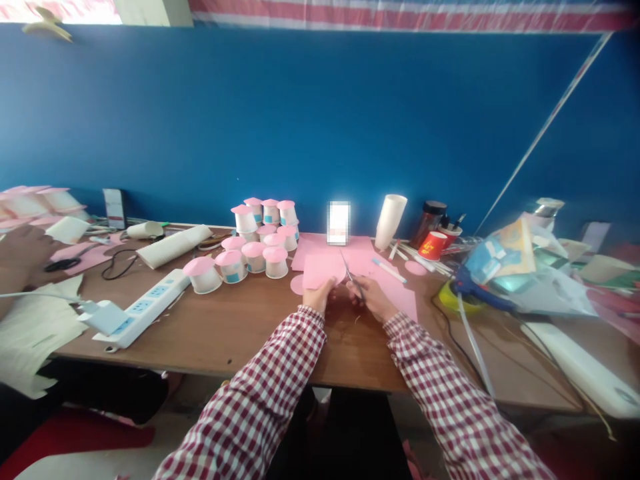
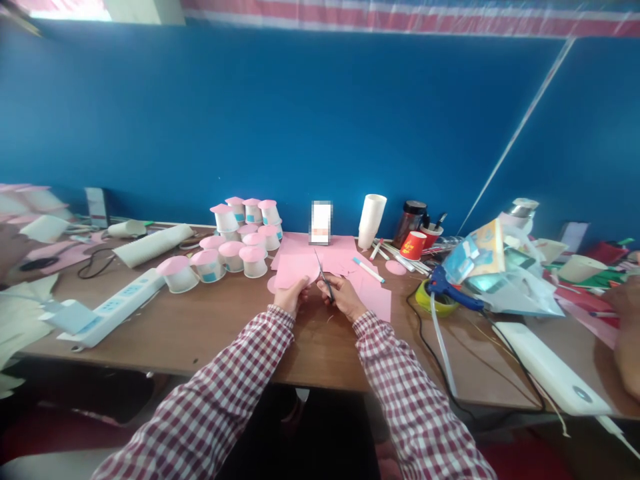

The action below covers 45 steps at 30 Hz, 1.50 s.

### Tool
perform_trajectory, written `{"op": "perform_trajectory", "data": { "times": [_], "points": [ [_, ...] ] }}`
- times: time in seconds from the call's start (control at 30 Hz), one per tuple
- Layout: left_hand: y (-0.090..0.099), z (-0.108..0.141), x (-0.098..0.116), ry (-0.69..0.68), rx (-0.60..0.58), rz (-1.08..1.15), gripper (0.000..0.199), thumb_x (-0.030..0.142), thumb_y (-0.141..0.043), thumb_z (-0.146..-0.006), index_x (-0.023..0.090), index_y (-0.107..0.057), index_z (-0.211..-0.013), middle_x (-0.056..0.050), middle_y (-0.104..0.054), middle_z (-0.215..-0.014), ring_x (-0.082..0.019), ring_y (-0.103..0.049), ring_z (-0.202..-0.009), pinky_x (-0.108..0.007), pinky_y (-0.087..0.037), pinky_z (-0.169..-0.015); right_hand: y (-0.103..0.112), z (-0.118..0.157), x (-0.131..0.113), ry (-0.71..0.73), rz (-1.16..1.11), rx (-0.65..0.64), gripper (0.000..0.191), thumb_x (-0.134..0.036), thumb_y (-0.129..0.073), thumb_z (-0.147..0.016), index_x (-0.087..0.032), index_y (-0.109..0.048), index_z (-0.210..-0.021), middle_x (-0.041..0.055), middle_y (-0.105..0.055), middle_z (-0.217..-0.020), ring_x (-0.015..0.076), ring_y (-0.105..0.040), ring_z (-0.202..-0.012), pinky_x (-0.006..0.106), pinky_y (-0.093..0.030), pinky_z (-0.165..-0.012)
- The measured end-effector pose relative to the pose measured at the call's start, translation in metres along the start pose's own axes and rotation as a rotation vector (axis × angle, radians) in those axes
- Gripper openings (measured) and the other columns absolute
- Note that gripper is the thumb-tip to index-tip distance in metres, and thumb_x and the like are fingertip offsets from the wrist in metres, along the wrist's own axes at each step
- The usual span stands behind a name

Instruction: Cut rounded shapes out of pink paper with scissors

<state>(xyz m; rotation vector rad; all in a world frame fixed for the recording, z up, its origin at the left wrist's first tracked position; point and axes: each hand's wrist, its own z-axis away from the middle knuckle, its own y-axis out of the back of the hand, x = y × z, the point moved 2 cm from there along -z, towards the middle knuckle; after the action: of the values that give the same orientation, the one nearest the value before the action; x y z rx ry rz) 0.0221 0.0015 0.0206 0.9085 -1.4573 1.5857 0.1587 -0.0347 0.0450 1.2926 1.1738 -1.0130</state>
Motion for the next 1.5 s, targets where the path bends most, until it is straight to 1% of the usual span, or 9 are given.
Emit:
{"op": "perform_trajectory", "data": {
  "times": [0.1, 0.23, 0.47, 0.77, 1.07, 1.5],
  "points": [
    [-0.0006, 0.0005, -0.0002, 0.011, 0.000, 0.020, 0.027, 0.031, -0.074, -0.058, 0.009, -0.064, -0.069, -0.002, -0.057, -0.054, -0.006, -0.045, -0.043, -0.018, -0.034, -0.038, -0.0002, -0.0003, 0.0007, 0.022, -0.008, -0.013, 0.035, -0.047, -0.058, -0.075, -0.014, -0.063, -0.084, -0.0023, -0.054, -0.054, 0.0093, -0.049, -0.047, 0.020, -0.035, -0.043],
    [-0.0001, 0.0003, -0.0007, 0.006, 0.002, 0.024, 0.027, 0.031, -0.075, -0.058, 0.009, -0.064, -0.069, -0.003, -0.058, -0.056, -0.006, -0.046, -0.043, -0.019, -0.034, -0.038, 0.0003, -0.0003, 0.0022, 0.019, -0.002, -0.008, 0.034, -0.047, -0.060, -0.075, -0.015, -0.064, -0.084, -0.0020, -0.054, -0.055, 0.0094, -0.049, -0.047, 0.019, -0.033, -0.042],
    [-0.0004, 0.0002, -0.0001, 0.006, -0.012, 0.032, 0.026, 0.031, -0.075, -0.058, 0.010, -0.063, -0.068, -0.002, -0.057, -0.056, -0.007, -0.046, -0.044, -0.019, -0.034, -0.038, -0.0003, -0.0002, 0.0016, 0.025, -0.017, -0.024, 0.035, -0.047, -0.060, -0.075, -0.015, -0.064, -0.086, -0.0021, -0.054, -0.057, 0.0096, -0.049, -0.049, 0.020, -0.036, -0.044],
    [-0.0013, 0.0017, 0.0020, 0.004, -0.007, 0.045, 0.026, 0.030, -0.074, -0.057, 0.009, -0.063, -0.067, -0.002, -0.057, -0.054, -0.006, -0.046, -0.044, -0.018, -0.034, -0.038, 0.0013, -0.0021, 0.0077, 0.046, -0.004, -0.021, 0.035, -0.049, -0.060, -0.075, -0.015, -0.063, -0.083, -0.0017, -0.054, -0.058, 0.0099, -0.050, -0.049, 0.020, -0.036, -0.044],
    [-0.0012, 0.0019, 0.0022, 0.007, -0.006, 0.043, 0.025, 0.030, -0.074, -0.058, 0.009, -0.063, -0.065, -0.003, -0.057, -0.054, -0.006, -0.046, -0.043, -0.018, -0.034, -0.038, 0.0004, -0.0014, 0.0054, 0.030, 0.001, -0.014, 0.034, -0.049, -0.060, -0.075, -0.015, -0.062, -0.081, -0.0016, -0.054, -0.057, 0.0098, -0.050, -0.048, 0.019, -0.035, -0.042],
    [0.0010, -0.0021, -0.0013, -0.019, 0.015, 0.024, 0.031, 0.033, -0.076, -0.055, 0.008, -0.061, -0.067, -0.002, -0.058, -0.053, -0.006, -0.046, -0.041, -0.018, -0.035, -0.036, 0.0011, -0.0020, 0.0070, 0.032, 0.029, -0.010, 0.033, -0.048, -0.060, -0.075, -0.015, -0.061, -0.077, -0.0023, -0.053, -0.055, 0.0092, -0.049, -0.047, 0.019, -0.033, -0.041]
  ]
}}
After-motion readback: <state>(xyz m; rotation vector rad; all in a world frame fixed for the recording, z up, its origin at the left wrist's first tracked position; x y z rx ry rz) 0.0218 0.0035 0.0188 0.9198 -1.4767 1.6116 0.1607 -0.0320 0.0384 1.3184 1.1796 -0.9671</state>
